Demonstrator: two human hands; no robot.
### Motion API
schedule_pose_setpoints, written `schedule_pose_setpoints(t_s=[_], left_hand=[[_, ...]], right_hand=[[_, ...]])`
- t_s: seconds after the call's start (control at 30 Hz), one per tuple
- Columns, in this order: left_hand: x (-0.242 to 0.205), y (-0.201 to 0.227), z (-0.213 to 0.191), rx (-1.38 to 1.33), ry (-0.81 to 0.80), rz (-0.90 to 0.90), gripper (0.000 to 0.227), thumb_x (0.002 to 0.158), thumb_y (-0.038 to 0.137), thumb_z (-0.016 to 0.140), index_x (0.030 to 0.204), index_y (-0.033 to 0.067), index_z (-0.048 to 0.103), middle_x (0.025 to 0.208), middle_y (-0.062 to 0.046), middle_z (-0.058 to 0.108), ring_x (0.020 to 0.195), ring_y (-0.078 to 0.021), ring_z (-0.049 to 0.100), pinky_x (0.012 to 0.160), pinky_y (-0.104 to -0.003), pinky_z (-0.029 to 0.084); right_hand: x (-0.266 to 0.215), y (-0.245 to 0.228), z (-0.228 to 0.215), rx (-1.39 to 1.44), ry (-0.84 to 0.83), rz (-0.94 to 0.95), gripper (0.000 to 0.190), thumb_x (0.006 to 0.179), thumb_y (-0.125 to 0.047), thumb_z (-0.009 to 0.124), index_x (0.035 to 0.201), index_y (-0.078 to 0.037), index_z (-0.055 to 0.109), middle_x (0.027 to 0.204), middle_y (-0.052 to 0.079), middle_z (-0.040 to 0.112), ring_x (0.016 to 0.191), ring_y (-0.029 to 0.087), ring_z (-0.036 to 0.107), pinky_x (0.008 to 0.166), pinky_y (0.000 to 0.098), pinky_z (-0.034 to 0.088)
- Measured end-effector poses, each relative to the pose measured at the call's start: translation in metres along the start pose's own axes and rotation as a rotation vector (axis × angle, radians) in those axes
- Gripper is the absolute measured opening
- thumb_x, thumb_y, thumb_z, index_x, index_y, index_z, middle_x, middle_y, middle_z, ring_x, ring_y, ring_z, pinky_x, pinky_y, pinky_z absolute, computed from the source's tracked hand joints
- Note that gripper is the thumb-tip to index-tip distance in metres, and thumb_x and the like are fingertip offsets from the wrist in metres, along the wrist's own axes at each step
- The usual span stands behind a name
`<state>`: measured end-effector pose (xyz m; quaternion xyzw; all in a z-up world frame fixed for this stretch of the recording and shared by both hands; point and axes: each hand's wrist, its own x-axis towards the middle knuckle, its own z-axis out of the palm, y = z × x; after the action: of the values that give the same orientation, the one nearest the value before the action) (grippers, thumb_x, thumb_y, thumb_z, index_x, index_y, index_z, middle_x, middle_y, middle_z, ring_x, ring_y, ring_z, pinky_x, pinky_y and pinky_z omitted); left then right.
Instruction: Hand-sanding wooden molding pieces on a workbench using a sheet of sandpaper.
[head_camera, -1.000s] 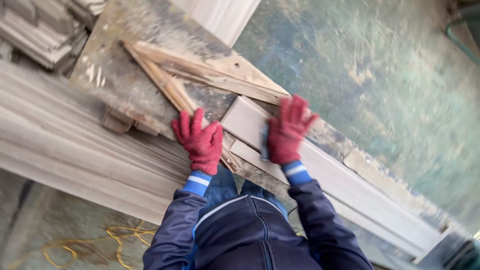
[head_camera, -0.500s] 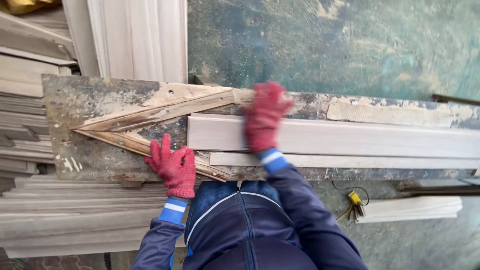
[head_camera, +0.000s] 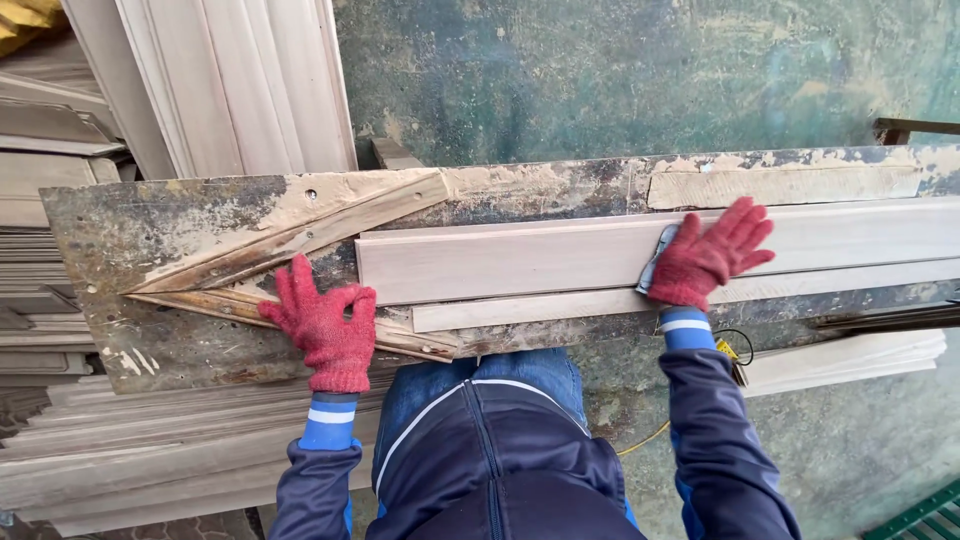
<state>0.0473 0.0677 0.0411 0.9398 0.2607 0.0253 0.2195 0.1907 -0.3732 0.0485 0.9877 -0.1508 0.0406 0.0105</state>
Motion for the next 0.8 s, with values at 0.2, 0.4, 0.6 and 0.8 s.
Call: schedule_pose_setpoints(t_s=[0.2, 0.4, 0.6, 0.8], left_hand=[[-0.003, -0.010, 0.012, -0.040, 0.099, 0.102, 0.015, 0.074, 0.020, 0.087, 0.088, 0.0177, 0.082, 0.157, -0.020, 0.054, 0.149, -0.0474, 0.042, 0.120, -0.073, 0.018], [-0.004, -0.016, 0.012, 0.000, 0.048, 0.055, 0.020, 0.073, 0.029, 0.090, 0.091, 0.0248, 0.082, 0.158, -0.011, 0.053, 0.151, -0.0425, 0.041, 0.121, -0.072, 0.018], [0.004, 0.002, 0.006, -0.087, 0.016, -0.081, 0.043, 0.072, 0.033, 0.093, 0.112, 0.0259, 0.078, 0.159, -0.015, 0.048, 0.152, -0.0424, 0.035, 0.124, -0.069, 0.013], [0.002, -0.007, 0.003, -0.057, 0.019, 0.051, 0.019, 0.073, 0.028, 0.091, 0.088, 0.0239, 0.081, 0.155, -0.012, 0.054, 0.149, -0.0434, 0.041, 0.123, -0.073, 0.012]], right_hand=[[-0.098, -0.149, 0.030, 0.222, 0.012, -0.474, 0.068, 0.107, -0.058, 0.037, 0.165, -0.023, 0.028, 0.173, 0.012, 0.021, 0.159, 0.035, 0.009, 0.123, 0.0658, -0.010], [-0.098, -0.140, 0.033, 0.253, -0.032, -0.730, 0.062, 0.105, -0.057, 0.043, 0.159, -0.026, 0.042, 0.167, 0.013, 0.036, 0.157, 0.038, 0.022, 0.122, 0.0699, -0.001], [-0.043, -0.041, 0.016, 0.129, 0.002, -0.507, 0.064, 0.107, -0.048, 0.045, 0.163, -0.019, 0.037, 0.168, 0.017, 0.031, 0.154, 0.043, 0.020, 0.118, 0.0710, -0.003], [-0.112, -0.189, 0.020, 0.226, -0.076, -0.706, 0.070, 0.099, -0.043, 0.058, 0.162, -0.021, 0.038, 0.169, 0.015, 0.031, 0.156, 0.041, 0.019, 0.123, 0.0700, 0.000]])
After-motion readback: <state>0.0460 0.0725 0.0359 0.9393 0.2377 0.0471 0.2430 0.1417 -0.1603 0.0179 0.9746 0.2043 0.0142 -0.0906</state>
